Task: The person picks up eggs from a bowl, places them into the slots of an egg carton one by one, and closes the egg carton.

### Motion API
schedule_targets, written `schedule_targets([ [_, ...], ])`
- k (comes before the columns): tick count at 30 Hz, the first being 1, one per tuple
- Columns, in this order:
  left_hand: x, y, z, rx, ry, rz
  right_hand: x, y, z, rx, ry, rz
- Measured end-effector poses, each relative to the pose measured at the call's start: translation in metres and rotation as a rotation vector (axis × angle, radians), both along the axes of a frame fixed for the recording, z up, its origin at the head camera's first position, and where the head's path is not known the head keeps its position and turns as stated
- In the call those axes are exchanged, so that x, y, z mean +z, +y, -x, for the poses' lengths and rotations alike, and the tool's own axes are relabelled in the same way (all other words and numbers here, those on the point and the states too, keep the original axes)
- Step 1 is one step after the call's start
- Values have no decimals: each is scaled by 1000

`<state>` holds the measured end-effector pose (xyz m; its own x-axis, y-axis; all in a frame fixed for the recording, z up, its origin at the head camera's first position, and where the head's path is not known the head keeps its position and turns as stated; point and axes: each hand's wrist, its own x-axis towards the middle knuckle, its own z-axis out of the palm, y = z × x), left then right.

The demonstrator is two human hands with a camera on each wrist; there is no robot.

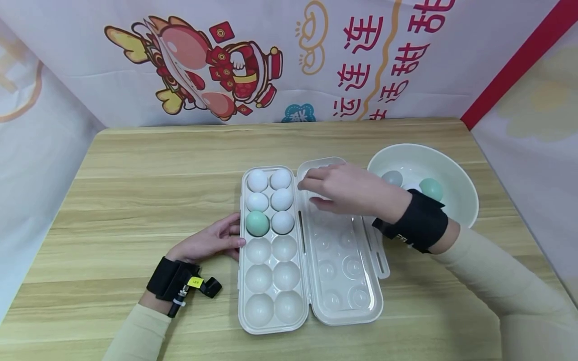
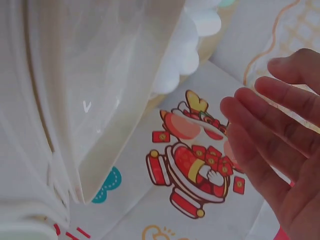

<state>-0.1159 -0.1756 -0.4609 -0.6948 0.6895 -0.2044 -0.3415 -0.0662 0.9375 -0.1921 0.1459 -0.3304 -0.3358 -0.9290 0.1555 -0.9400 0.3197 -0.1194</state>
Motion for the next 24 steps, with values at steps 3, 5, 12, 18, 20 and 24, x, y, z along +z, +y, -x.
schedule_targets([
  [3,0,0,0,3,2,-1,5,5,2,-3,5,38],
  [5,0,0,-1,7,0,-1,7,8,4,-9,13,46],
  [12,1,1,-1,14,-4,2,14,24,11,39,86,164],
  [18,1,1,0,11,-6,5,18,36,19,2,80,180],
  [20,1,1,-1,12,-5,9,18,40,22,-27,76,172],
  [24,1,1,-1,12,-4,8,15,44,23,-69,75,146],
])
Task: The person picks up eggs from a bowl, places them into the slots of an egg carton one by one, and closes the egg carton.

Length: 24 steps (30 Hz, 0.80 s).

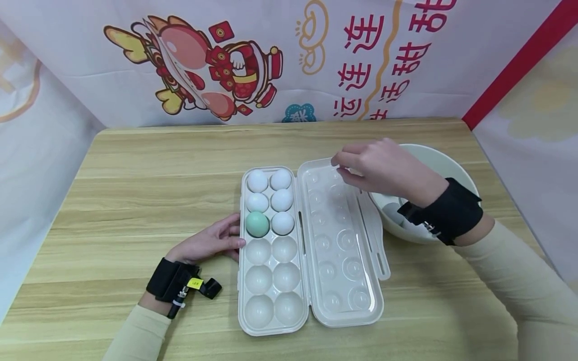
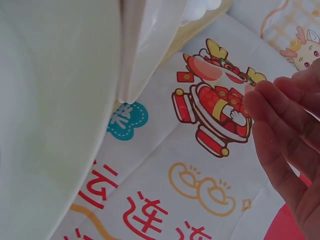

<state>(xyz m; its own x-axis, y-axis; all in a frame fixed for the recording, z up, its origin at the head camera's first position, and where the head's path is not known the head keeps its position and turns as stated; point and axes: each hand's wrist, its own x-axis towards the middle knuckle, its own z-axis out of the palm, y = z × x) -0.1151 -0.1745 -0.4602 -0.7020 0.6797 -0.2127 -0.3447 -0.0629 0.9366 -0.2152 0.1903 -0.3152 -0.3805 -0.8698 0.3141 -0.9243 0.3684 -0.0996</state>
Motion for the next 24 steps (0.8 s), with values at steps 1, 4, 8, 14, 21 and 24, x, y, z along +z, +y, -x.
schedule_targets([
  [1,0,0,0,0,1,-1,-1,1,0,-7,-2,-5],
  [4,-1,0,0,0,-2,-6,-5,5,0,-28,-7,-19],
  [8,0,0,0,4,-4,-1,-11,14,1,-85,-36,-43],
  [14,1,-1,0,6,-2,3,-18,30,7,-224,-177,-129],
  [21,0,-1,0,6,-2,3,-21,48,17,-378,-439,-260],
  [24,0,-1,0,7,-5,7,-22,52,19,-468,-469,-297],
])
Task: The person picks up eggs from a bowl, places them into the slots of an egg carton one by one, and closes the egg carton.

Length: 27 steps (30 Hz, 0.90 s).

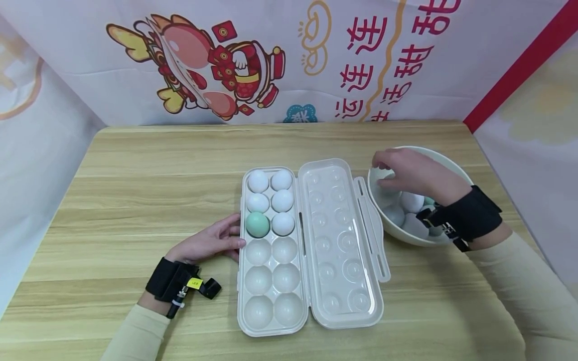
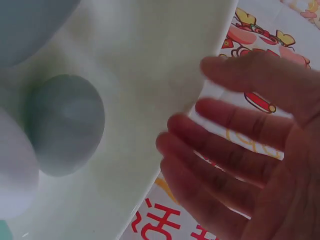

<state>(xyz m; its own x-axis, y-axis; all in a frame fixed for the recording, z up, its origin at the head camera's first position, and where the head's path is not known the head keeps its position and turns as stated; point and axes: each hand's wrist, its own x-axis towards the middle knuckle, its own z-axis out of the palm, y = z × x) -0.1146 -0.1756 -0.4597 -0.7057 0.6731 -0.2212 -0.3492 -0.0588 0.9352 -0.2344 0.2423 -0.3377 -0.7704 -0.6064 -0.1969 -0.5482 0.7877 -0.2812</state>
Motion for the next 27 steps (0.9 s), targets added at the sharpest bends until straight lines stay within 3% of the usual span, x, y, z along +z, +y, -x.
schedule_targets([
  [4,0,0,0,4,-4,4,-4,5,3,-51,-11,-48],
  [14,-1,0,-1,-1,1,-6,-27,25,18,-38,-148,-80],
  [27,-1,0,0,0,2,-7,-35,21,24,-58,-111,-103],
])
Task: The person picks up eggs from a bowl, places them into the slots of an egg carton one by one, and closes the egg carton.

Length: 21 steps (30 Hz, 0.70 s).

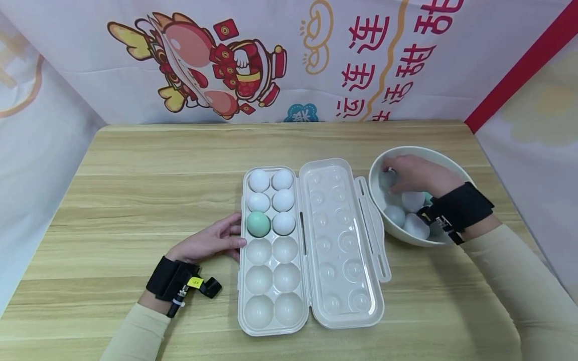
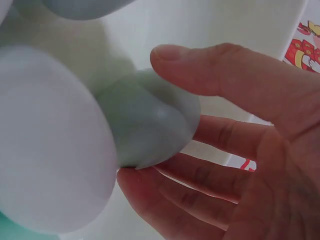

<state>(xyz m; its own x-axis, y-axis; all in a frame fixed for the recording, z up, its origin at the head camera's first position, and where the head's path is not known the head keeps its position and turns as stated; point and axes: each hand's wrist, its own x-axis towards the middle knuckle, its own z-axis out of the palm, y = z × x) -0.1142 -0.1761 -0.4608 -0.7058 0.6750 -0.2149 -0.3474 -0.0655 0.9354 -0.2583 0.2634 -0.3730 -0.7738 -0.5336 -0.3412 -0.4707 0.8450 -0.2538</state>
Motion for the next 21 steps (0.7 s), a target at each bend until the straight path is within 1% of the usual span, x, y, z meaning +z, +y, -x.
schedule_targets([
  [5,1,0,0,-1,-6,0,0,-4,3,35,17,-1],
  [15,2,1,0,-1,-16,3,1,-9,1,23,18,9],
  [21,1,1,1,5,-15,6,0,-10,0,45,39,12],
])
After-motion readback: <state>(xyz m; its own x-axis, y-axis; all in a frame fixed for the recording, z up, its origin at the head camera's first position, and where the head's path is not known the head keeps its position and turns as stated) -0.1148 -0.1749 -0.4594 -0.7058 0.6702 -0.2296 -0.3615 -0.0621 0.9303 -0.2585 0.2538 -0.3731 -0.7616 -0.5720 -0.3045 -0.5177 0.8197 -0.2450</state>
